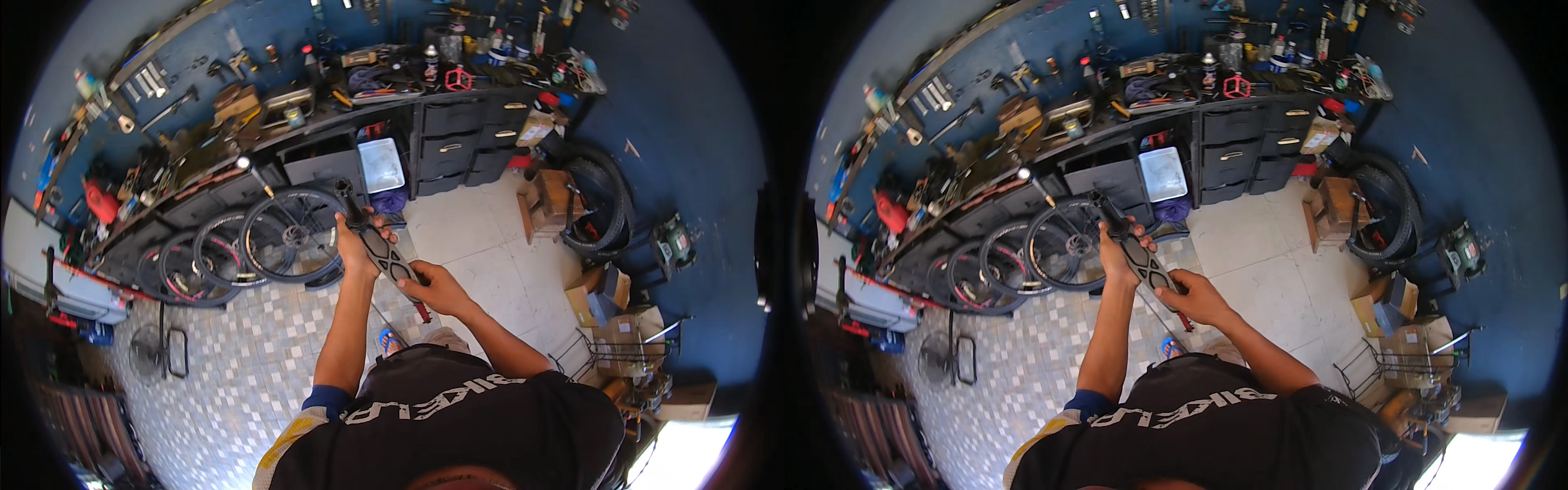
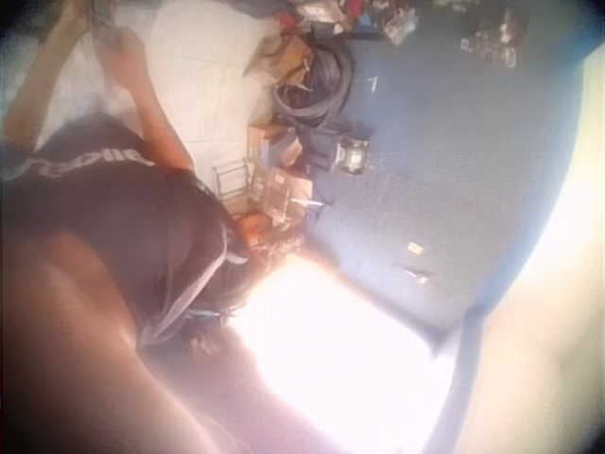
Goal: The person removes a red crank arm from a red mountain bike using a wrench and a rag, then retrieves a torque wrench from the workbench and uses it to tighten bolts on the bike frame. The person handles the crank arm, wrench, rag, and torque wrench throughout the task.
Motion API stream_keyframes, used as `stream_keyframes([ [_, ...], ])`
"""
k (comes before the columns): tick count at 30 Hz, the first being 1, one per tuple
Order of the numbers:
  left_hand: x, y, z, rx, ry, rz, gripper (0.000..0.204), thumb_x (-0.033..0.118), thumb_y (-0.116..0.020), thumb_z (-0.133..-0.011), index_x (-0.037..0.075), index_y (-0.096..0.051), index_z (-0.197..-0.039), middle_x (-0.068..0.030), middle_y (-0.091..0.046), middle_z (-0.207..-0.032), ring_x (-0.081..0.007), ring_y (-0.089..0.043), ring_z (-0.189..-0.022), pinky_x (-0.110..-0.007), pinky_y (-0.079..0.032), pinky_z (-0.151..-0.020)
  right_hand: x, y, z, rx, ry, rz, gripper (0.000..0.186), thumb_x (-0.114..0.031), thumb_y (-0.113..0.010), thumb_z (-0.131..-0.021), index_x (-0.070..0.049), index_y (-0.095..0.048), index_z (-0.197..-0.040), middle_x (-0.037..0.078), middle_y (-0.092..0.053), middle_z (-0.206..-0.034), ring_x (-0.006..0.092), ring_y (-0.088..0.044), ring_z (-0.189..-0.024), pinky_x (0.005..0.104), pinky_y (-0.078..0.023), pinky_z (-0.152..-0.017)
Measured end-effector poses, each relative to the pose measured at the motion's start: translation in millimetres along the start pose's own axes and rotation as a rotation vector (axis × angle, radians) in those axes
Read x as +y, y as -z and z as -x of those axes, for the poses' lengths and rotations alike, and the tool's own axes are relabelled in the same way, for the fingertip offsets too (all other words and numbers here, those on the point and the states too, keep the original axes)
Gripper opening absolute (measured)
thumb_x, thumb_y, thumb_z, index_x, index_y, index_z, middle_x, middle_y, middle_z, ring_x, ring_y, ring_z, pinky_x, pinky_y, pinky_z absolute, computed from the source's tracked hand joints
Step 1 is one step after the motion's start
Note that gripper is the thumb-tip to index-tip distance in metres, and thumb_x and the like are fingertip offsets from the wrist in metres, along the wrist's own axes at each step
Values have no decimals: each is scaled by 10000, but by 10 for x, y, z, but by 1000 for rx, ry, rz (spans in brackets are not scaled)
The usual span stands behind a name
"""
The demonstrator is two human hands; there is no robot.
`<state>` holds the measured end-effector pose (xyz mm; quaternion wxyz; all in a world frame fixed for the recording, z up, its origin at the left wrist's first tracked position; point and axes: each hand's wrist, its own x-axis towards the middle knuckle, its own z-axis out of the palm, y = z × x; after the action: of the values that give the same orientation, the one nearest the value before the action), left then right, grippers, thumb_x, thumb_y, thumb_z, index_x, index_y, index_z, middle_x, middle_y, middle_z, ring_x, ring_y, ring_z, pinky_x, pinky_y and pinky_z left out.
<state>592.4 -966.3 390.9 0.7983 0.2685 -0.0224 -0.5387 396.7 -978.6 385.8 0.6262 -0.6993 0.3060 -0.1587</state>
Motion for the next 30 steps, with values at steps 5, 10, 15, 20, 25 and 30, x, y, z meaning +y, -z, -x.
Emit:
stream_keyframes([
  [5, -221, -261, -770, -30, 92, 2, 672, 680, -253, -1048, 92, -576, -1095, -83, -560, -810, -277, -572, -693, -469, -491, -694, 68, 427, -411, 206, 16, -90, 290, -298, -720, -974, -16, -652, -985, -21, -544, -723, 68, -484, -646, 273, -398, -580],
  [10, -442, -598, -1613, -120, 117, -267, 829, 747, -268, -1016, 38, -536, -1354, -143, -637, -1174, -304, -652, -994, -449, -531, -894, 125, 1362, -1049, 398, 25, -167, 223, -255, -683, -991, -52, -628, -914, -58, -525, -763, 39, -426, -707, 243, -352, -604],
  [15, -461, 3, -2233, -36, 159, -566, 832, 728, -340, -1017, 20, -523, -1414, -166, -629, -1299, -293, -655, -1057, -410, -531, -887, -32, 3000, -2463, 791, 295, 300, 302, -306, -713, -949, -16, -631, -917, 79, -592, -746, 190, -543, -635, 384, -429, -571],
  [20, -497, 507, -2322, 319, 228, -761, 727, 650, -433, -1034, 7, -596, -1331, -157, -690, -1198, -278, -701, -975, -374, -558, -780, -67, 4771, -4241, 979, 147, 944, 357, -371, -626, -944, -18, -642, -996, 235, -637, -1053, 468, -667, -911, 559, -528, -773],
  [25, -573, 701, -2038, 619, 200, -930, 540, 519, -555, -1034, 26, -663, -1226, -144, -729, -1095, -249, -722, -895, -336, -564, -718, 176, 5792, -5576, 876, -103, 1071, 431, -411, -576, -952, -20, -657, -1115, 246, -615, -1219, 467, -676, -1045, 563, -547, -883],
  [30, -763, 973, -1904, 717, 155, -1241, 412, 390, -657, -994, 9, -713, -1139, -150, -758, -996, -223, -731, -873, -358, -573, -751, 481, 6097, -6434, 772, -251, 1143, 481, -417, -584, -954, -12, -646, -1204, 229, -593, -1304, 433, -653, -1153, 537, -543, -954],
])
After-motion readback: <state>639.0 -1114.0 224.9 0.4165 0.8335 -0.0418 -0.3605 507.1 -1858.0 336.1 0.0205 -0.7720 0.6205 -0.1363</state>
